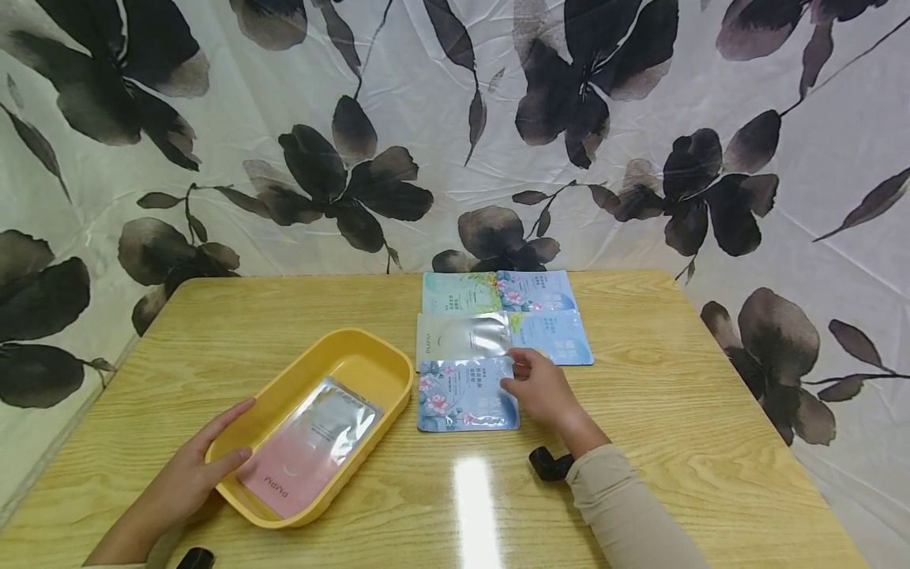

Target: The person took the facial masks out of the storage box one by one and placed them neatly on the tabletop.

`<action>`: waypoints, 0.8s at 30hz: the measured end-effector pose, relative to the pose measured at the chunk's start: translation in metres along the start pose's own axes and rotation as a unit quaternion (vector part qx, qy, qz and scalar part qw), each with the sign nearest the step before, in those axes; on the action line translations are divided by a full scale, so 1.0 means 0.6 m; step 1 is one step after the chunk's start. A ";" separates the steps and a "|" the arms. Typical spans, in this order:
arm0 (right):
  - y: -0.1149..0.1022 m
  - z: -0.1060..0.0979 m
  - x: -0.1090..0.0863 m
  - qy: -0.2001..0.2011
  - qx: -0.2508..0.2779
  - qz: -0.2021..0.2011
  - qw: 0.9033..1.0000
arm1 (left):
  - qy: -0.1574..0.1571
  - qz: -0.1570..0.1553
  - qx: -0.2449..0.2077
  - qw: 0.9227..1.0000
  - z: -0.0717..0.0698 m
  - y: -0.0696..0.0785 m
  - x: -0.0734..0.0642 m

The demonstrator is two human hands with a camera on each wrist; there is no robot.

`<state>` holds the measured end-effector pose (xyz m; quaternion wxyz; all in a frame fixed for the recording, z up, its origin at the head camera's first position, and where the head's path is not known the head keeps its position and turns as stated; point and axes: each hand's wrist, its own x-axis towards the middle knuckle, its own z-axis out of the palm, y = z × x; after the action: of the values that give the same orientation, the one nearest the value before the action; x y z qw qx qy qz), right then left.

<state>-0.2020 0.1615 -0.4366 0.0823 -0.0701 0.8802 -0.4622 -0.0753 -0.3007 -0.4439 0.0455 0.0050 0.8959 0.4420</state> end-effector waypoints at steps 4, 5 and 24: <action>-0.006 -0.009 -0.003 -0.003 0.008 -0.013 1.000 | 0.003 0.008 0.001 1.000 0.001 0.000 0.000; -0.008 -0.012 -0.004 -0.005 0.012 -0.021 1.000 | 0.004 0.010 0.001 1.000 0.001 0.000 -0.001; -0.133 0.051 0.017 -0.133 0.131 -0.155 0.970 | 0.006 0.015 -0.005 1.000 0.001 -0.008 -0.002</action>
<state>-0.2018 0.0898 -0.3888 0.1342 -0.2552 0.7713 -0.5674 -0.0739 -0.3033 -0.4478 0.0338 0.0157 0.8939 0.4467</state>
